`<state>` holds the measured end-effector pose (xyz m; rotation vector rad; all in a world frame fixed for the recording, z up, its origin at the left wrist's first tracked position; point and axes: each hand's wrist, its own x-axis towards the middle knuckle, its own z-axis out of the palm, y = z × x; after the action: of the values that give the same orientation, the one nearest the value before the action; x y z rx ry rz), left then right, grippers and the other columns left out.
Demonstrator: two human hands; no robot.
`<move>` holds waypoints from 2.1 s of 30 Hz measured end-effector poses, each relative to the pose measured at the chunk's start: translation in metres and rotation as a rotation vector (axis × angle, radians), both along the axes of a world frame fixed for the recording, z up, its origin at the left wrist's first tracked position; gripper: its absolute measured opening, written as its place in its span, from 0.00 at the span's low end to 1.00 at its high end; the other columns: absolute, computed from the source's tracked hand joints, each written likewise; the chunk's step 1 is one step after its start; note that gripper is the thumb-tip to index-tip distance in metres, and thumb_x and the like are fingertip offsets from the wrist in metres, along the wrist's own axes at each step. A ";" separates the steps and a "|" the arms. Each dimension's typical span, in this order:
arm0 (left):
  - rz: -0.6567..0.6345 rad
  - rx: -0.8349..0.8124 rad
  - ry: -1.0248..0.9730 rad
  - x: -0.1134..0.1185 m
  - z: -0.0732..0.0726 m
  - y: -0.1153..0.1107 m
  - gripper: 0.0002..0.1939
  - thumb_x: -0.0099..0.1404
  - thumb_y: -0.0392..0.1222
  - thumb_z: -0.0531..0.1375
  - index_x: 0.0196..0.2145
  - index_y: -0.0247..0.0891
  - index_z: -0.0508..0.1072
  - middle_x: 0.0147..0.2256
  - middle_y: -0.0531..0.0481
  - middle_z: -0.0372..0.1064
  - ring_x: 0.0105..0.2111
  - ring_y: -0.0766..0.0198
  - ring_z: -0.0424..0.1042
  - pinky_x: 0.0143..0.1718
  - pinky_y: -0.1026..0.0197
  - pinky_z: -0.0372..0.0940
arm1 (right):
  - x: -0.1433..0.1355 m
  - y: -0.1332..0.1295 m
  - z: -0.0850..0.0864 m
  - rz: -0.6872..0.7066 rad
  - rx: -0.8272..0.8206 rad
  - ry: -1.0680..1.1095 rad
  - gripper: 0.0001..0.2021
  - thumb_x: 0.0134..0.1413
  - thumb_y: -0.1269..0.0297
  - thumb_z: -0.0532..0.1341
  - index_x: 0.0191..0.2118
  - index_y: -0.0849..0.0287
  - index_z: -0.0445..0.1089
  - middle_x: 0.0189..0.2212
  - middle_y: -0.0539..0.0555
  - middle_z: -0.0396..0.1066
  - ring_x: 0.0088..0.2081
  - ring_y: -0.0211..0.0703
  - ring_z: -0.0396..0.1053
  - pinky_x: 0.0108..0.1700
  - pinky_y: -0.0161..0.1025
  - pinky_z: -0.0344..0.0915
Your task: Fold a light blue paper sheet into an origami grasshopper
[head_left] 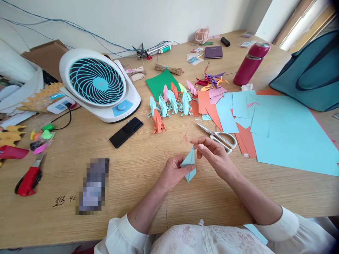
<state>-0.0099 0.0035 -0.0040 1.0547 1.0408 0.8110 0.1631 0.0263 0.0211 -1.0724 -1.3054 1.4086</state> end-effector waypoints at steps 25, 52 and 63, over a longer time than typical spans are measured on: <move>0.305 0.137 -0.094 -0.002 0.001 0.000 0.14 0.55 0.44 0.68 0.24 0.36 0.67 0.25 0.57 0.61 0.27 0.70 0.60 0.33 0.66 0.59 | -0.018 -0.017 -0.018 0.173 0.012 -0.195 0.15 0.57 0.52 0.63 0.28 0.58 0.67 0.23 0.49 0.65 0.24 0.35 0.59 0.25 0.34 0.56; 0.257 0.201 -0.004 -0.004 0.002 0.000 0.11 0.60 0.46 0.66 0.27 0.36 0.73 0.28 0.53 0.69 0.31 0.65 0.67 0.36 0.64 0.62 | -0.015 -0.017 -0.014 0.129 0.071 -0.255 0.15 0.58 0.52 0.63 0.27 0.58 0.67 0.23 0.49 0.65 0.25 0.36 0.59 0.25 0.34 0.55; 0.190 0.149 -0.031 -0.005 0.005 0.001 0.18 0.61 0.54 0.65 0.29 0.35 0.73 0.28 0.53 0.65 0.30 0.68 0.63 0.34 0.65 0.59 | -0.007 -0.012 -0.017 0.187 0.024 -0.235 0.18 0.59 0.49 0.61 0.28 0.59 0.66 0.23 0.48 0.63 0.24 0.35 0.56 0.25 0.35 0.52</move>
<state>-0.0147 0.0041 0.0008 1.0754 1.0779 1.0695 0.1563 0.0146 0.0045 -1.1504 -1.6231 1.4302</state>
